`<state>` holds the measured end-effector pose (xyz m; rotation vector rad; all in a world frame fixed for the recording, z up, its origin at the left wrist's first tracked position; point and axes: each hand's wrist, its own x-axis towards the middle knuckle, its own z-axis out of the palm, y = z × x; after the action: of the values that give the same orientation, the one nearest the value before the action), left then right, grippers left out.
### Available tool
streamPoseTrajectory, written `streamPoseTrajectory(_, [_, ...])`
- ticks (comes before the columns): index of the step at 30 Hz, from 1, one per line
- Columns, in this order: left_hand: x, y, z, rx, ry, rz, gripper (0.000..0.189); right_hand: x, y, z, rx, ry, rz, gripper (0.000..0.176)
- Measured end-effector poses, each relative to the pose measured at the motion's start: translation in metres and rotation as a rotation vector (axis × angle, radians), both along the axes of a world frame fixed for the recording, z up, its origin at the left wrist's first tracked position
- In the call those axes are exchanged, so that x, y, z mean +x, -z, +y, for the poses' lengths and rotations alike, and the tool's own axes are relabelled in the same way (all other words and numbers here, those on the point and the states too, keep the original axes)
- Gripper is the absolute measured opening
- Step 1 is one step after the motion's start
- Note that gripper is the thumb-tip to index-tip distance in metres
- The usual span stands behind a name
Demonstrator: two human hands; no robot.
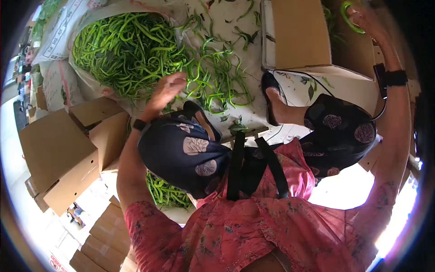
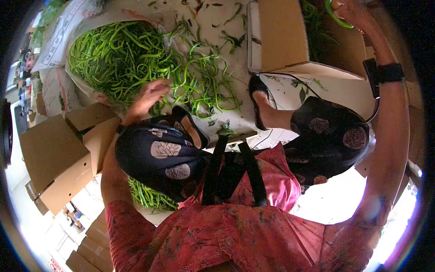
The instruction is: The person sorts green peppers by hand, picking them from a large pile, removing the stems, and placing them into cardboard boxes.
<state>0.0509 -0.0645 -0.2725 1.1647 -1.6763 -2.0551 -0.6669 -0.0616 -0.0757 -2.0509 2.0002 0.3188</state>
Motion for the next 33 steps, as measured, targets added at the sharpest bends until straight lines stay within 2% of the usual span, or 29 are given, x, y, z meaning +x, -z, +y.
streamPoseTrajectory(1, [-0.007, 0.024, 0.005, 0.025, -0.033, 0.155, 0.072, 0.013, 0.000, -0.003, 0.012, -0.004, 0.006, 0.033])
streamPoseTrajectory(3, [-0.027, 0.064, 0.010, -0.237, -0.066, -0.311, 0.060, 0.063, -0.007, 0.002, 0.112, 0.368, -0.458, 0.028])
streamPoseTrajectory(4, [-0.032, 0.090, 0.010, -0.221, -0.066, -0.305, 0.060, 0.084, -0.020, -0.001, 0.123, 0.316, -0.323, 0.026])
streamPoseTrajectory(5, [-0.036, 0.116, 0.007, -0.465, -0.060, -0.418, 0.052, 0.110, -0.034, -0.002, 0.133, 0.262, -0.187, 0.025])
streamPoseTrajectory(6, [-0.043, 0.136, 0.004, -0.708, -0.056, -0.530, 0.044, 0.175, -0.049, 0.010, -0.153, 0.178, -0.299, 0.022])
streamPoseTrajectory(7, [-0.049, 0.149, 0.002, -0.686, -0.057, -0.528, 0.044, 0.242, -0.066, 0.027, -0.433, 0.091, -0.412, 0.027])
streamPoseTrajectory(8, [-0.056, 0.159, 0.001, -0.803, -0.052, -0.607, 0.041, 0.279, -0.074, 0.046, -0.413, 0.091, -0.410, 0.027])
streamPoseTrajectory(9, [-0.062, 0.166, 0.000, -0.927, -0.045, -0.687, 0.038, 0.308, -0.076, 0.066, -0.245, 0.275, -0.469, 0.019])
streamPoseTrajectory(10, [-0.071, 0.163, 0.000, -0.810, 0.019, -0.853, 0.033, 0.335, -0.069, 0.072, -0.077, 0.456, -0.521, 0.015])
streamPoseTrajectory(12, [-0.074, 0.170, 0.002, -0.788, 0.001, -0.858, 0.032, 0.373, -0.005, 0.065, 0.186, 0.202, -0.777, 0.013])
streamPoseTrajectory(13, [-0.072, 0.173, 0.004, -0.776, -0.017, -0.866, 0.032, 0.379, 0.055, 0.070, 0.174, 0.109, -0.860, 0.015])
streamPoseTrajectory(14, [-0.072, 0.171, 0.006, -0.774, -0.043, -0.754, 0.028, 0.384, 0.123, 0.079, 0.148, 0.104, -0.798, 0.018])
streamPoseTrajectory(15, [-0.068, 0.167, 0.010, -0.771, -0.035, -0.756, 0.028, 0.385, 0.181, 0.094, 0.233, 0.196, -0.689, 0.023])
streamPoseTrajectory(17, [-0.061, 0.132, 0.018, -0.176, -0.237, -0.320, 0.025, 0.386, 0.254, 0.107, 0.290, 0.194, -0.573, 0.026])
streamPoseTrajectory(18, [-0.057, 0.117, 0.026, -0.169, -0.239, -0.328, 0.025, 0.383, 0.295, 0.123, 0.299, 0.191, -0.579, 0.026])
streamPoseTrajectory(20, [-0.049, 0.094, 0.036, 0.069, -0.324, -0.094, 0.024, 0.377, 0.360, 0.144, 0.152, 0.138, -0.275, 0.032])
streamPoseTrajectory(21, [-0.045, 0.093, 0.041, 0.061, -0.331, -0.100, 0.024, 0.382, 0.368, 0.141, 0.146, 0.131, -0.282, 0.032])
streamPoseTrajectory(23, [-0.045, 0.092, 0.052, -0.167, 0.128, -0.289, 0.021, 0.392, 0.372, 0.148, 0.245, 0.429, -0.275, 0.032])
streamPoseTrajectory(24, [-0.048, 0.095, 0.050, -0.169, 0.119, -0.291, 0.021, 0.391, 0.375, 0.146, 0.243, 0.420, -0.276, 0.032])
streamPoseTrajectory(26, [-0.061, 0.085, 0.029, -0.140, -0.042, -0.340, 0.021, 0.390, 0.380, 0.143, 0.240, 0.481, -0.348, 0.029])
streamPoseTrajectory(27, [-0.066, 0.086, 0.020, -0.142, -0.043, -0.342, 0.021, 0.392, 0.381, 0.143, 0.238, 0.480, -0.350, 0.029])
streamPoseTrajectory(29, [-0.080, 0.097, -0.008, -0.057, -0.421, -0.028, 0.021, 0.394, 0.378, 0.138, 0.311, 0.495, -0.288, 0.034])
streamPoseTrajectory(30, [-0.083, 0.109, -0.024, -0.059, -0.418, -0.027, 0.021, 0.392, 0.375, 0.138, 0.308, 0.498, -0.288, 0.034])
streamPoseTrajectory(32, [-0.089, 0.138, -0.057, -0.335, -0.482, -0.277, 0.023, 0.386, 0.369, 0.140, 0.315, 0.602, -0.409, 0.035])
streamPoseTrajectory(33, [-0.096, 0.146, -0.070, -0.334, -0.482, -0.274, 0.023, 0.384, 0.370, 0.142, 0.314, 0.603, -0.406, 0.035])
